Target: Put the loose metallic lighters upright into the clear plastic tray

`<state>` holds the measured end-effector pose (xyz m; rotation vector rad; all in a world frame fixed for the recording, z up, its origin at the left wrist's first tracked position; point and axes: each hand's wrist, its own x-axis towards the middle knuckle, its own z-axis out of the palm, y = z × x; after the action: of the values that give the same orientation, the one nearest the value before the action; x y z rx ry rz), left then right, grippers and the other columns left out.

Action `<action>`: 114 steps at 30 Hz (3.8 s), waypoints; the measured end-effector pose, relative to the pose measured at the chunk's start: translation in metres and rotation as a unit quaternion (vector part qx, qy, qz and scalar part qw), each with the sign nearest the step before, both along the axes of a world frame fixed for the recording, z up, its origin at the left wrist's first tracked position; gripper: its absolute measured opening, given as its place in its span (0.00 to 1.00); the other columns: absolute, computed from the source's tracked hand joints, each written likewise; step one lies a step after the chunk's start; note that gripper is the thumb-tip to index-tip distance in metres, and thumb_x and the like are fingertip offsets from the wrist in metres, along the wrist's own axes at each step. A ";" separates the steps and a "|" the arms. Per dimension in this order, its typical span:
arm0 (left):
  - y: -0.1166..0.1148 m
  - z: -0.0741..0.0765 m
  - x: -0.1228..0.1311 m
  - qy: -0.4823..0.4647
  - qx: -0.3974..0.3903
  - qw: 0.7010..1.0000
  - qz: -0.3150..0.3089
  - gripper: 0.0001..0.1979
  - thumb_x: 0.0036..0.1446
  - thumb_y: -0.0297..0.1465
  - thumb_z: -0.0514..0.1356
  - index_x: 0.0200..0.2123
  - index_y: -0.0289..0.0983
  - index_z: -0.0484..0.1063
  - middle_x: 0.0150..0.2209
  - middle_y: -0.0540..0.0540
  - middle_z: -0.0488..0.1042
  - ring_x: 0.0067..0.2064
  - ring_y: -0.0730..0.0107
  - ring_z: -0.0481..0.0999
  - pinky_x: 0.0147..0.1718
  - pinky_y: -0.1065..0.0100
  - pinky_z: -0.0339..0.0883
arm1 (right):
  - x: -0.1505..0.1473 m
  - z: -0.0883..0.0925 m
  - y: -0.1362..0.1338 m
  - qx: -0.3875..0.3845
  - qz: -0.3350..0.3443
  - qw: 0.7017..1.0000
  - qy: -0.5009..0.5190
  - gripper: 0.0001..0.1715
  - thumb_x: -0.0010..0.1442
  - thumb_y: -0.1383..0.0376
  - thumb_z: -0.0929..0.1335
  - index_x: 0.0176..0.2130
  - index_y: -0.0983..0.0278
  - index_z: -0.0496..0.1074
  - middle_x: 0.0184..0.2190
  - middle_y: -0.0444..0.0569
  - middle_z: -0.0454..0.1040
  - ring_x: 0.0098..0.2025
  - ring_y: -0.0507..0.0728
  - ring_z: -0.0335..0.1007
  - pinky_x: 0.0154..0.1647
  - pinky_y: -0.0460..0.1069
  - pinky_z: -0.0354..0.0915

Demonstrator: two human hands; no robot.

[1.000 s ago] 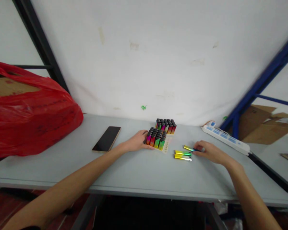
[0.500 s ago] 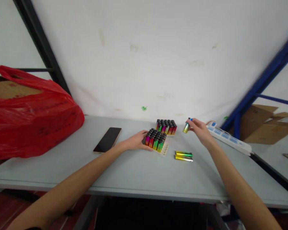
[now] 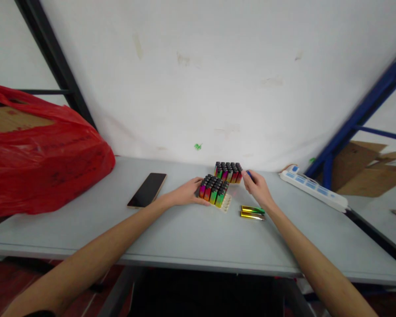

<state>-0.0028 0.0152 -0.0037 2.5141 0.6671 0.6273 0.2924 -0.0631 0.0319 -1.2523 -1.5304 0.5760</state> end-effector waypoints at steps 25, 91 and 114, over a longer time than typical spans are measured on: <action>-0.005 0.006 0.001 0.038 0.008 0.999 0.008 0.41 0.52 0.55 0.69 0.62 0.38 0.69 0.64 0.37 0.67 0.66 0.45 0.65 0.68 0.52 0.57 | -0.010 0.005 -0.016 0.067 0.046 0.951 -0.299 0.29 0.72 0.44 0.57 0.29 0.60 0.65 0.27 0.48 0.72 0.30 0.56 0.66 0.34 0.50 0.61; -0.006 0.004 0.001 0.045 0.021 0.999 0.005 0.40 0.54 0.55 0.67 0.63 0.39 0.68 0.64 0.37 0.67 0.66 0.45 0.66 0.67 0.51 0.58 | -0.006 -0.007 -0.015 0.012 0.014 0.992 -0.125 0.29 0.69 0.43 0.62 0.29 0.62 0.67 0.22 0.40 0.62 0.25 0.51 0.57 0.28 0.47 0.54; -0.004 0.001 0.000 0.042 0.037 0.998 -0.001 0.41 0.55 0.56 0.67 0.64 0.38 0.67 0.65 0.36 0.66 0.66 0.46 0.66 0.68 0.52 0.58 | -0.013 0.012 -0.029 0.009 0.075 0.983 -0.167 0.24 0.74 0.48 0.57 0.34 0.60 0.65 0.27 0.44 0.74 0.27 0.53 0.68 0.33 0.48 0.63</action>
<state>-0.0028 0.0115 -0.0024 2.6227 0.6835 0.5576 0.2795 -0.0924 0.0435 -1.2723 -1.9179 0.4630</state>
